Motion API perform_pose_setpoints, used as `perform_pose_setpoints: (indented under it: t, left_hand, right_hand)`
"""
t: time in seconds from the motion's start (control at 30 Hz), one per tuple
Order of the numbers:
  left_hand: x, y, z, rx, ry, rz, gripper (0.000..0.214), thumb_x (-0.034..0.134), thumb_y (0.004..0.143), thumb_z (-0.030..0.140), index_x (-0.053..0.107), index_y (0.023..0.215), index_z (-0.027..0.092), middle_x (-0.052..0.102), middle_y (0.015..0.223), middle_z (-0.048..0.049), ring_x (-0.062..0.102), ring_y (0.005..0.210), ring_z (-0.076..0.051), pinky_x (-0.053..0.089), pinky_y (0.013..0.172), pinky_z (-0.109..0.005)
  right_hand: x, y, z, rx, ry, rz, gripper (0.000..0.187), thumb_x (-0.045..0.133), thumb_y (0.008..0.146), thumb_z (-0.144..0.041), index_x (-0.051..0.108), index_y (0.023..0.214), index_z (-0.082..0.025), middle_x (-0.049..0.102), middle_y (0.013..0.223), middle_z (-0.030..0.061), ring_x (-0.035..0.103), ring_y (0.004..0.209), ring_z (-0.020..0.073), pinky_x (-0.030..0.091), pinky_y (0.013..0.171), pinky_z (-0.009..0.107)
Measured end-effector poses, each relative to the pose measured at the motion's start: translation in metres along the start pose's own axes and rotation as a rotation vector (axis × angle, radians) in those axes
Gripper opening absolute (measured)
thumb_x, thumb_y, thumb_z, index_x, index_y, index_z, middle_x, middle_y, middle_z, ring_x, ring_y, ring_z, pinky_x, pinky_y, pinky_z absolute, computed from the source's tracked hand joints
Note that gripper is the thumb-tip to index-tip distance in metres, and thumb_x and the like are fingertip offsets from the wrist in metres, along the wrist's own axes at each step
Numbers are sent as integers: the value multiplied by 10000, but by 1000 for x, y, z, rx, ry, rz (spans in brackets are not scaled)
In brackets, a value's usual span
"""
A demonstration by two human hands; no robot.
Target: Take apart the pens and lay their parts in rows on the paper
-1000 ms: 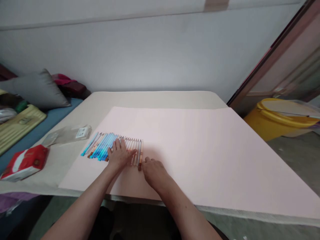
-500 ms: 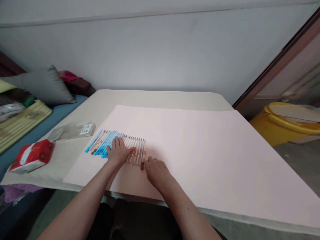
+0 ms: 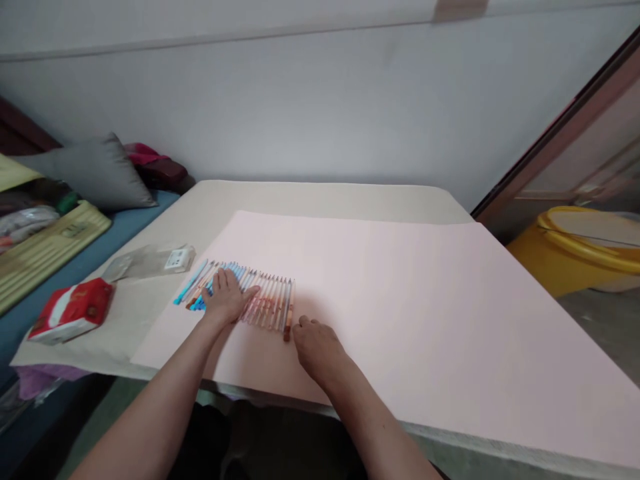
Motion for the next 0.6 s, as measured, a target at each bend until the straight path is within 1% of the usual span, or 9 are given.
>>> perform_pose_setpoints:
  t: [0.1,0.27,0.4,0.47,0.6]
  left_hand:
    - [4,4,-7,-29,-22,-46,1005,177,755,735,111,1437,-1,80,1504,-206,73,1382,-345,95,1045,-608]
    - [12,2,-6,-38,-26,-30,1019,202,737,749,115,1442,18,55,1507,-206,49,1382,-355,100,1041,-615]
    - [5,6,-9,-44,-58,-37,982,192,752,731,130,1444,37,72,1509,-200,49,1384,-347,101,1046,-605]
    - [-3,12,-18,-89,-85,-7,987,187,743,740,133,1445,48,78,1510,-202,60,1383,-344,109,1053,-591]
    - [-16,27,-49,-274,-158,12,1005,185,713,766,143,1448,83,103,1509,-208,92,1379,-350,150,1040,-598]
  right_hand:
    - [-1,2,-2,5,-10,0,279,362,814,-48,588,944,-149,577,962,105,578,851,203,423,665,300]
    - [0,3,-3,10,-23,11,259,380,819,-59,591,937,-150,580,960,101,585,848,204,423,652,291]
    - [-1,3,-3,7,-23,-18,248,380,830,-69,594,928,-145,576,981,112,588,851,198,425,668,291]
    - [-1,2,-2,0,-25,-11,258,372,825,-64,596,925,-144,577,977,112,587,848,202,427,665,294]
    - [1,2,-2,-3,-31,-1,298,360,798,-36,595,942,-149,579,965,106,585,847,209,429,650,296]
Point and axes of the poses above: each hand's wrist, its own y-axis towards the middle knuckle, its own x-axis out of the palm, z = x × y, the point moved 1 cm from there along y, towards the middle knuckle
